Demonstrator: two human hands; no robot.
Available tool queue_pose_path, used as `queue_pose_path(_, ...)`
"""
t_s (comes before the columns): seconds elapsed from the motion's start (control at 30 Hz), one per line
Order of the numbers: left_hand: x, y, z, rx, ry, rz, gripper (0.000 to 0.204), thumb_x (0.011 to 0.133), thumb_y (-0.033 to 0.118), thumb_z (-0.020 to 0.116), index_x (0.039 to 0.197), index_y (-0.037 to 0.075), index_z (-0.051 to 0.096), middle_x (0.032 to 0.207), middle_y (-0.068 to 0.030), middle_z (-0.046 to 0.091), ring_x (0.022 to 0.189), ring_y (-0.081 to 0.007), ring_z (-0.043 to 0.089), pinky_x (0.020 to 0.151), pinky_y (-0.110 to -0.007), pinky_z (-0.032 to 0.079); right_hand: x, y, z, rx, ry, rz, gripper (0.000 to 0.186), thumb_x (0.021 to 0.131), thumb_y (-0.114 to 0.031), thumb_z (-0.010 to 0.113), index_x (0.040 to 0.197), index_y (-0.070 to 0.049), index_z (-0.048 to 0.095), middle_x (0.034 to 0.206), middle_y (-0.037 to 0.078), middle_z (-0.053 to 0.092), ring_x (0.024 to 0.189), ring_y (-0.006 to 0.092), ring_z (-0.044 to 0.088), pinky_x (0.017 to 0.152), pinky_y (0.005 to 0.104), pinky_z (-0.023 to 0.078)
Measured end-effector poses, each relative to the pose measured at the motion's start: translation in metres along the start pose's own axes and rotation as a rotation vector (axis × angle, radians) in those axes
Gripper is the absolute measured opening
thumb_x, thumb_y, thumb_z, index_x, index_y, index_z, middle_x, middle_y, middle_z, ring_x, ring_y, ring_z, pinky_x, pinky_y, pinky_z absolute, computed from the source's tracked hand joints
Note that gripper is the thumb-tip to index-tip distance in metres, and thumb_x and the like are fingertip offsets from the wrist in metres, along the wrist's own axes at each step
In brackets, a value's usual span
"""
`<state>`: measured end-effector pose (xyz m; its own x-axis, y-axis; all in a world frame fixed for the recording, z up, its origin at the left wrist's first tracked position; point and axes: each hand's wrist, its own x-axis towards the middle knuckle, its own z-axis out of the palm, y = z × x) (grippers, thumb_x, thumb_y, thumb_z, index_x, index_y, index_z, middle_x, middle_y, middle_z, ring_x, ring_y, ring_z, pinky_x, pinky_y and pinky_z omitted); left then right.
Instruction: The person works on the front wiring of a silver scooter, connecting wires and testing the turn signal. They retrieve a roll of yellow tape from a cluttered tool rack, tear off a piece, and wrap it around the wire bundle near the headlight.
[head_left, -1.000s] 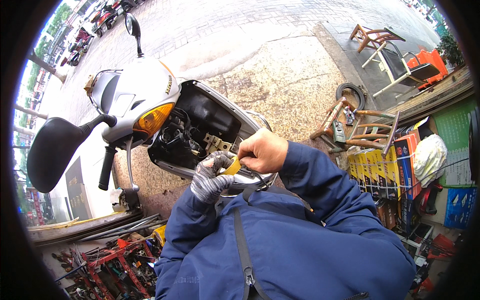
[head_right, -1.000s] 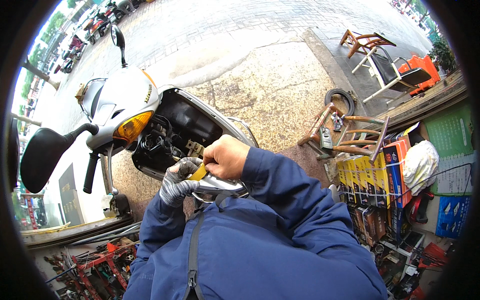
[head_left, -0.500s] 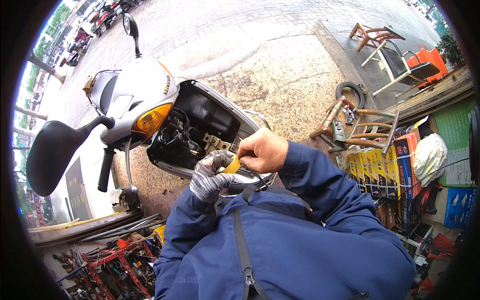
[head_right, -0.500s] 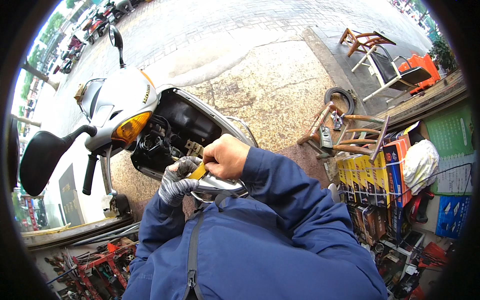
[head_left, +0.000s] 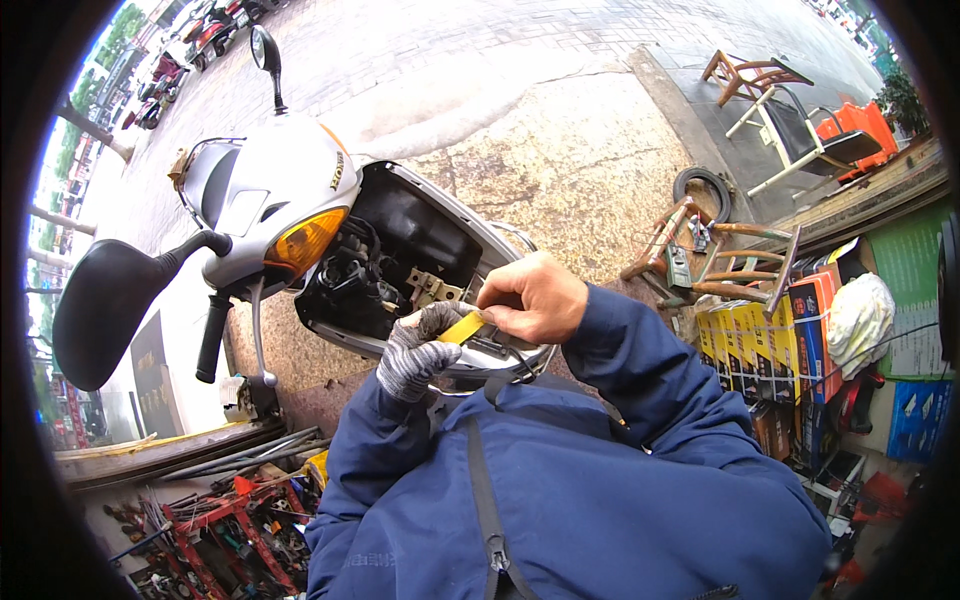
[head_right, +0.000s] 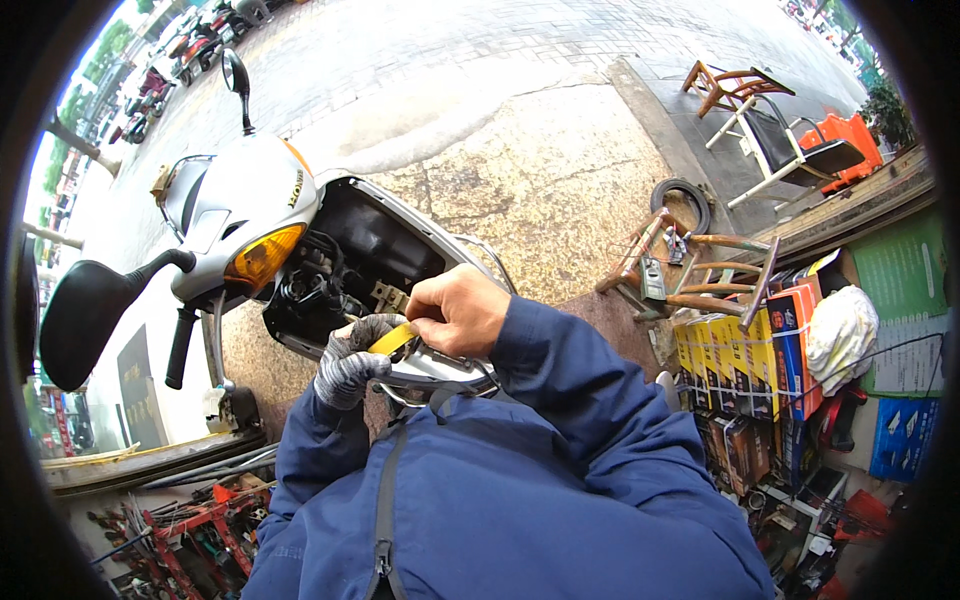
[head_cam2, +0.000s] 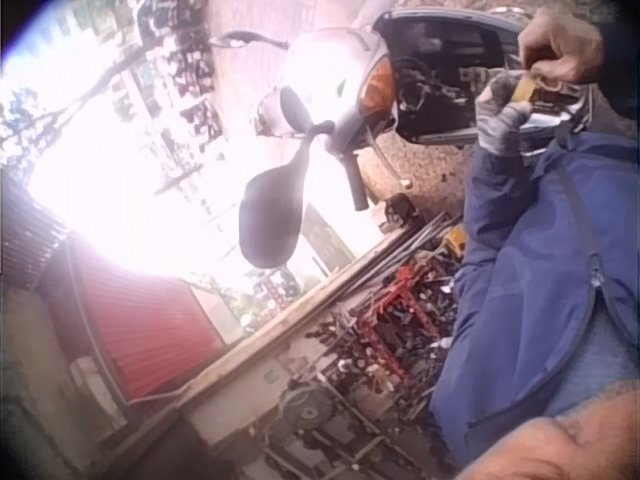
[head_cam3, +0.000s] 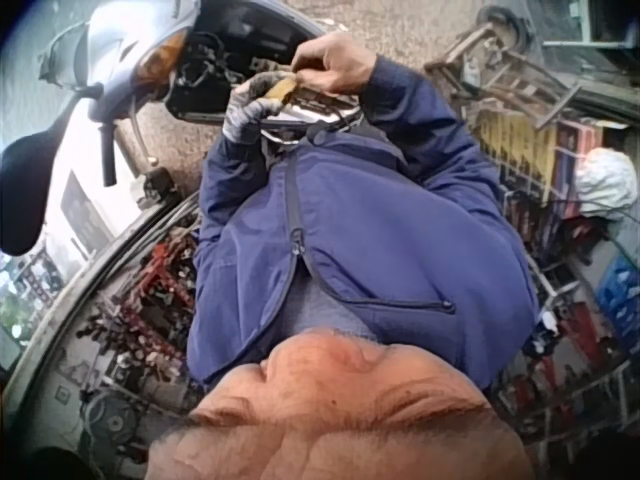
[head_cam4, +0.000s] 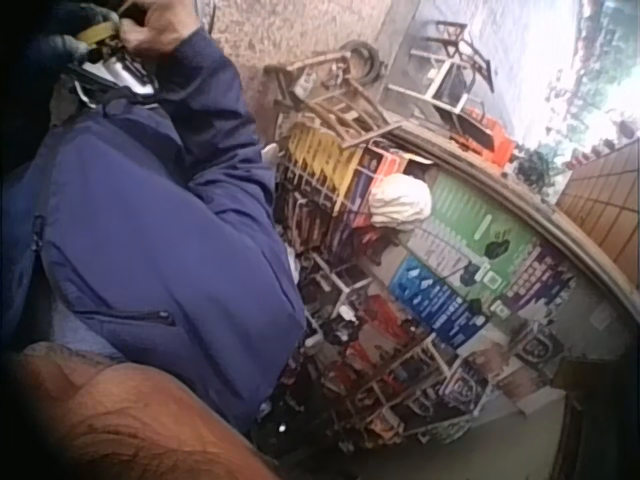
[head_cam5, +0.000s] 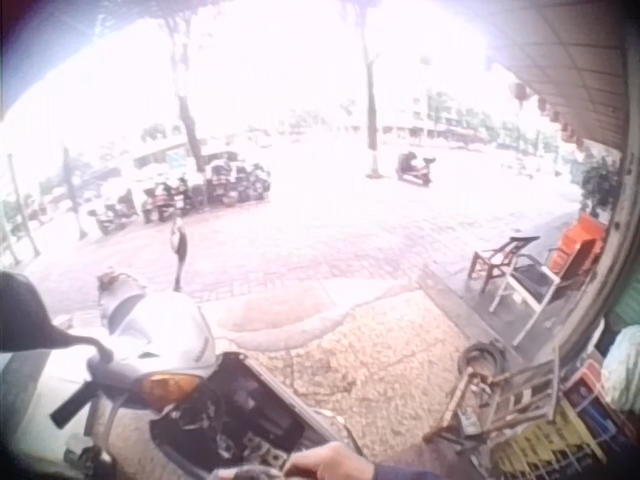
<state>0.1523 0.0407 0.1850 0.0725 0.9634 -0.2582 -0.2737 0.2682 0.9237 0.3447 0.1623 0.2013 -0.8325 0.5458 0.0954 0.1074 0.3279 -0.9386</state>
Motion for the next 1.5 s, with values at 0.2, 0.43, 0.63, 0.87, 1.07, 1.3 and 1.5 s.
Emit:
queue_pose_path(0.2, -0.002, 0.002, -0.01, -0.072, 0.073, -0.09, 0.056, 0.066, 0.023, 0.073, 0.112, -0.004, 0.059, 0.089, -0.0067, 0.066, 0.071, -0.0116, 0.062, 0.063, -0.022, 0.05, -0.003, -0.006, 0.003, 0.033, 0.103, -0.174, 0.015, 0.07, 0.006, 0.065, 0.084, 0.0, 0.068, 0.075, 0.01, 0.063, 0.067, 0.0191, 0.062, 0.06, 0.0286, 0.049)
queue_pose_path(0.43, -0.004, 0.009, -0.005, -0.044, 0.013, -0.005, 0.055, 0.07, 0.022, 0.069, 0.118, -0.003, 0.057, 0.098, -0.0049, 0.064, 0.084, -0.0101, 0.058, 0.077, -0.024, 0.047, 0.0, -0.014, 0.011, -0.102, 0.181, -0.238, 0.013, 0.069, 0.005, 0.065, 0.08, -0.002, 0.066, 0.073, 0.01, 0.061, 0.064, 0.0233, 0.062, 0.058, 0.0317, 0.05)
queue_pose_path(0.63, -0.001, 0.014, -0.002, 0.167, -0.048, 0.089, 0.051, 0.075, 0.027, 0.068, 0.115, -0.003, 0.057, 0.103, -0.0066, 0.062, 0.098, -0.0143, 0.056, 0.09, -0.029, 0.042, 0.004, -0.013, 0.012, -0.344, 0.13, -0.273, 0.006, 0.071, -0.001, 0.064, 0.077, -0.004, 0.064, 0.071, 0.011, 0.059, 0.064, 0.0294, 0.061, 0.058, 0.0359, 0.05)
queue_pose_path(0.87, -0.001, 0.011, -0.002, 0.266, -0.009, 0.11, 0.046, 0.074, 0.026, 0.067, 0.108, -0.004, 0.059, 0.097, -0.0087, 0.063, 0.093, -0.0152, 0.057, 0.086, -0.031, 0.045, 0.007, -0.011, 0.013, -0.359, 0.106, -0.271, 0.004, 0.071, -0.002, 0.062, 0.072, -0.005, 0.059, 0.07, 0.011, 0.057, 0.063, 0.0315, 0.059, 0.056, 0.0383, 0.048)
queue_pose_path(1.07, 0.003, 0.005, -0.003, 0.261, -0.008, 0.152, 0.045, 0.074, 0.025, 0.067, 0.106, -0.004, 0.06, 0.095, -0.009, 0.062, 0.091, -0.0159, 0.058, 0.084, -0.031, 0.046, 0.01, -0.006, 0.014, -0.318, 0.107, -0.358, 0.007, 0.069, 0.001, 0.059, 0.071, -0.005, 0.057, 0.069, 0.012, 0.055, 0.061, 0.0329, 0.057, 0.054, 0.04, 0.047)
queue_pose_path(1.3, 0.002, 0.007, -0.003, 0.283, -0.012, 0.109, 0.043, 0.075, 0.022, 0.067, 0.109, -0.003, 0.059, 0.096, -0.0076, 0.062, 0.091, -0.0142, 0.057, 0.083, -0.03, 0.046, 0.009, 0.003, 0.021, -0.226, 0.179, -0.344, 0.01, 0.065, 0.005, 0.058, 0.069, -0.004, 0.055, 0.066, 0.012, 0.053, 0.06, 0.0328, 0.055, 0.052, 0.0387, 0.044)
queue_pose_path(1.5, 0.001, 0.014, 0.001, 0.224, -0.022, 0.032, 0.049, 0.073, 0.026, 0.069, 0.112, -0.003, 0.058, 0.097, -0.0056, 0.063, 0.09, -0.0127, 0.057, 0.081, -0.028, 0.046, 0.007, 0.006, 0.022, -0.056, 0.197, -0.216, 0.007, 0.065, 0.004, 0.058, 0.07, -0.001, 0.056, 0.064, 0.013, 0.054, 0.056, 0.0248, 0.056, 0.051, 0.034, 0.043)
